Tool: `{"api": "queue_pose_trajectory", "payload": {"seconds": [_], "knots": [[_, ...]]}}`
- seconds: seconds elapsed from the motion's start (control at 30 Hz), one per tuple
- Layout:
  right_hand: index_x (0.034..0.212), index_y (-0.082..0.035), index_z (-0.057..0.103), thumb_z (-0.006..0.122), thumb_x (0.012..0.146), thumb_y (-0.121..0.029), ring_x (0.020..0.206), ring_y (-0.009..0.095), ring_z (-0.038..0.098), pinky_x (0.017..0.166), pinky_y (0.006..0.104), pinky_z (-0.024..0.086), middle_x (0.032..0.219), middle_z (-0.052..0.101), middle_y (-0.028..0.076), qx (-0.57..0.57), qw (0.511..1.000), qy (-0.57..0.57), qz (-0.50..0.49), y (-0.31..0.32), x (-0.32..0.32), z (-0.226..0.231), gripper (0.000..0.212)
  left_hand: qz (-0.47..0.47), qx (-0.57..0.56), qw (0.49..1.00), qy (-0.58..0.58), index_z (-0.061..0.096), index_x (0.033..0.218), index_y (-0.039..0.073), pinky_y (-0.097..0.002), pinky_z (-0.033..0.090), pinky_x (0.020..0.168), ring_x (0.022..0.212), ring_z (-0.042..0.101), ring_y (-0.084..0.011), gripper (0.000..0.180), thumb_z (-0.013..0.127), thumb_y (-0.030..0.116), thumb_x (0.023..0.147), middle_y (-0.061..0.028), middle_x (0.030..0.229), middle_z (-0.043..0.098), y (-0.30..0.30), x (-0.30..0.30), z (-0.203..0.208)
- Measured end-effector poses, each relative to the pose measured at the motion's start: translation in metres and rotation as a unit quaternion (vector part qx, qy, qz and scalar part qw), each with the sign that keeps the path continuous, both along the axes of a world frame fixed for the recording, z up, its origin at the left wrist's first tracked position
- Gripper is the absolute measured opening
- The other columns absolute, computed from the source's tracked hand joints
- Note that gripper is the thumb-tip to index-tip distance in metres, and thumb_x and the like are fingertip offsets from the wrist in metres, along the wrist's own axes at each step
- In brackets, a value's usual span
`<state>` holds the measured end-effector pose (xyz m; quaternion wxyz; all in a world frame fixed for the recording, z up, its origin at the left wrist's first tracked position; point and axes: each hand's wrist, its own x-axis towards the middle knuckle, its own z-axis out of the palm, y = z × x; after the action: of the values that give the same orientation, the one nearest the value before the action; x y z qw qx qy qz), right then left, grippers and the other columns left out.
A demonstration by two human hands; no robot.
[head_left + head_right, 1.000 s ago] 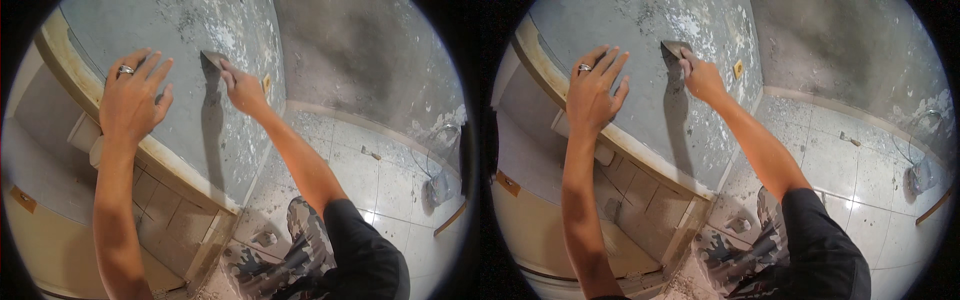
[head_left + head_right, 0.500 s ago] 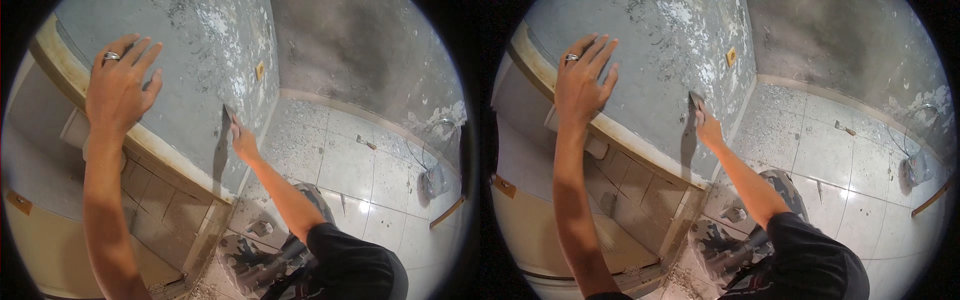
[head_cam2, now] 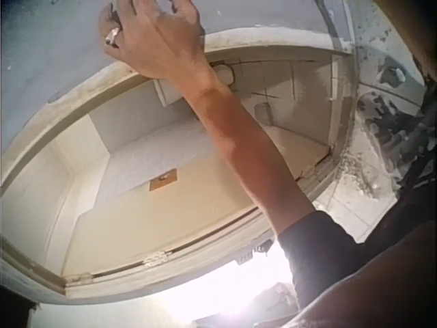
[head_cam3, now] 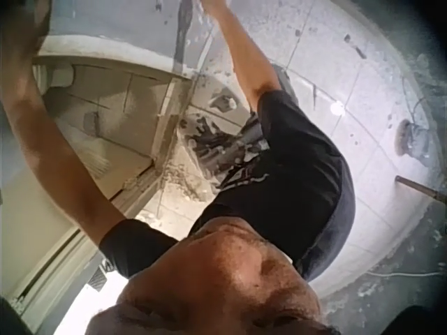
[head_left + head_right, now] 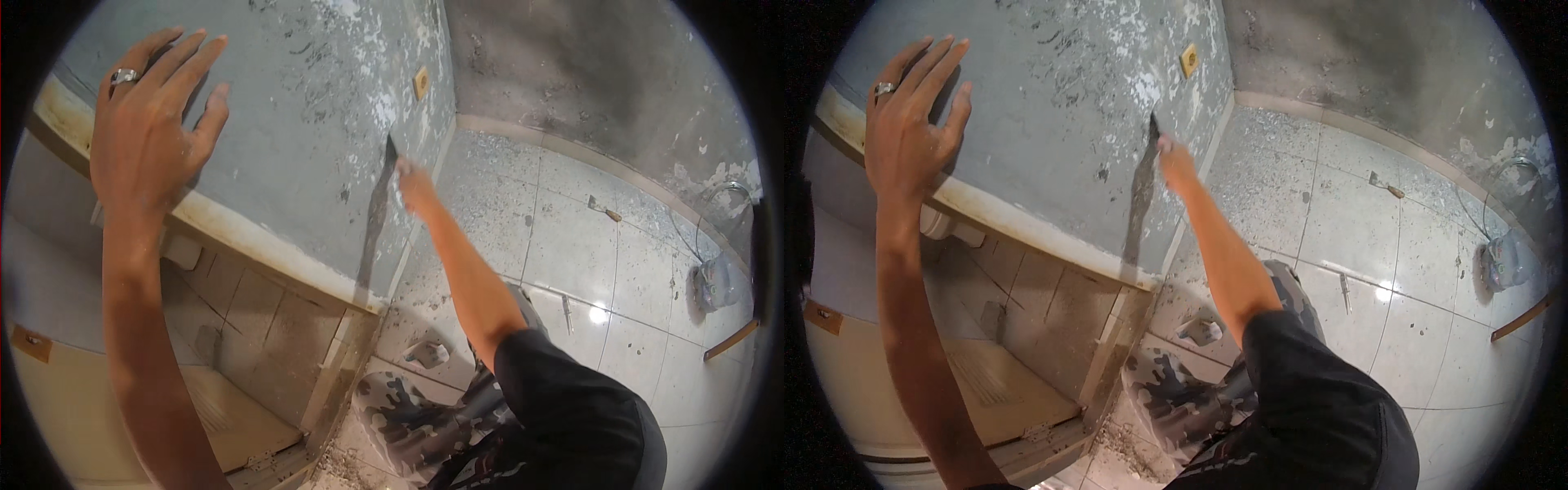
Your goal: Scrape paint and plaster from a wall using a putty knife and sandpaper.
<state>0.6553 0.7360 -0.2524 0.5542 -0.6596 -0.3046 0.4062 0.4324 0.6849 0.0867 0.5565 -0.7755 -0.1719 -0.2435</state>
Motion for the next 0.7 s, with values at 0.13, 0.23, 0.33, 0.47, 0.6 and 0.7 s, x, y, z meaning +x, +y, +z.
{"api": "queue_pose_trajectory", "payload": {"seconds": [0.13, 0.23, 0.33, 0.47, 0.6, 0.7], "knots": [[0.138, -0.015, 0.049, 0.039, 0.1, -0.041, 0.056, 0.027, 0.061, 0.044, 0.0394, 0.047, 0.081, 0.065, 0.018, 0.099, 0.986, -0.13, 0.015, -0.061, -0.072, -0.055, 0.047, 0.023, 0.0, 1.0, 0.006, 0.068, 0.118, 0.02, -0.0362, 0.042, 0.099, 0.119, 0.054, -0.0182, 0.035, 0.067, 0.022, 0.083, 0.001, 0.119, 0.066, -0.002, 0.0, -0.001], [0.142, -0.022, 0.046, 0.042, 0.1, -0.034, 0.042, 0.018, 0.047, 0.038, 0.0358, 0.039, 0.078, 0.061, 0.01, -0.004, 0.995, 0.047, 0.089, -0.079, -0.08, -0.001, 0.044, 0.044, 0.011, 0.999, 0.027, 0.067, 0.12, 0.022, -0.0363, 0.042, 0.1, 0.119, 0.054, -0.0173, 0.036, 0.068, 0.023, 0.083, 0.0018, 0.12, 0.066, -0.002, -0.01, 0.002], [0.141, -0.016, 0.046, 0.041, 0.1, -0.036, 0.075, 0.037, 0.066, 0.065, 0.0447, 0.052, 0.091, 0.067, 0.022, 0.089, 0.991, -0.098, -0.033, -0.046, -0.062, -0.064, 0.045, 0.05, 0.018, 0.998, 0.032, 0.066, 0.121, 0.024, -0.0363, 0.042, 0.1, 0.12, 0.054, -0.0167, 0.037, 0.068, 0.023, 0.084, 0.0024, 0.12, 0.066, 0.0, 0.003, 0.004], [0.139, -0.016, 0.048, 0.04, 0.1, -0.037, 0.075, 0.037, 0.066, 0.066, 0.0459, 0.052, 0.087, 0.067, 0.021, -0.055, 0.996, 0.056, 0.051, -0.055, -0.071, -0.026, 0.045, 0.073, 0.021, 0.996, 0.044, 0.066, 0.122, 0.024, -0.036, 0.042, 0.101, 0.12, 0.054, -0.0166, 0.038, 0.067, 0.023, 0.084, 0.0026, 0.121, 0.065, 0.007, -0.01, -0.002], [0.135, -0.012, 0.051, 0.04, 0.1, -0.039, 0.051, 0.03, 0.06, 0.047, 0.0405, 0.048, 0.076, 0.065, 0.018, 0.001, 1.0, 0.002, -0.003, 0.002, -0.02, -0.03, 0.045, 0.067, 0.008, 0.996, 0.061, 0.066, 0.121, 0.023, -0.0361, 0.042, 0.101, 0.12, 0.054, -0.0167, 0.037, 0.067, 0.024, 0.085, 0.0027, 0.121, 0.065, 0.005, -0.006, 0.002], [0.134, -0.011, 0.05, 0.041, 0.1, -0.039, 0.053, 0.03, 0.061, 0.047, 0.0401, 0.048, 0.076, 0.065, 0.018, -0.003, 0.999, 0.037, 0.004, 0.006, -0.006, -0.016, 0.045, 0.066, 0.009, 0.997, 0.038, 0.067, 0.12, 0.022, -0.0363, 0.042, 0.101, 0.12, 0.054, -0.0167, 0.035, 0.066, 0.024, 0.085, 0.0024, 0.12, 0.066, 0.007, -0.006, 0.003]]}}
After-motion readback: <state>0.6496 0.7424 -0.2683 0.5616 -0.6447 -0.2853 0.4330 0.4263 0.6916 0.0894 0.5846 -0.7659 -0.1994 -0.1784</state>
